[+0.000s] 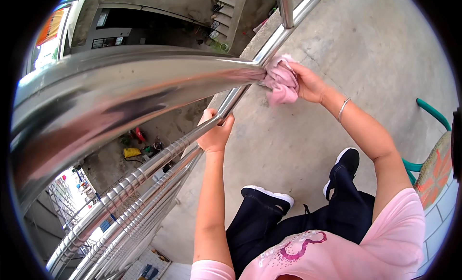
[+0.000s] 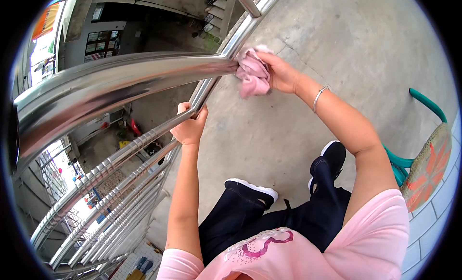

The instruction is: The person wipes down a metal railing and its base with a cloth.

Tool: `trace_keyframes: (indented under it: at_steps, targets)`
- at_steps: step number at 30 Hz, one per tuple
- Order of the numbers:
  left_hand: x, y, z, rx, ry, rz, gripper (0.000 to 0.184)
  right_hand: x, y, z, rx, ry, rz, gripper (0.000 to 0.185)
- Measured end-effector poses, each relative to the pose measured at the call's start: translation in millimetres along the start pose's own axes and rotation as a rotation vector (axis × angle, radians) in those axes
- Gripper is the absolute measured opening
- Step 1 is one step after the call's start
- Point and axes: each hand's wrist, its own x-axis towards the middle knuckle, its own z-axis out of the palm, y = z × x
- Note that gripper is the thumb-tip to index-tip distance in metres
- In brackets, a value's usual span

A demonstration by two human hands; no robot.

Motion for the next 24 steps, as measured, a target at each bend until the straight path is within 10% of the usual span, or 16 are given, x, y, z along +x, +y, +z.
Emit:
trace_keyframes:
  at_steps: [24]
  targets:
    - [-8, 11, -14, -0.16, -0.056, -0.135, 0.042, -27, 23, 121, -0.533, 0.072, -0.518, 0.027]
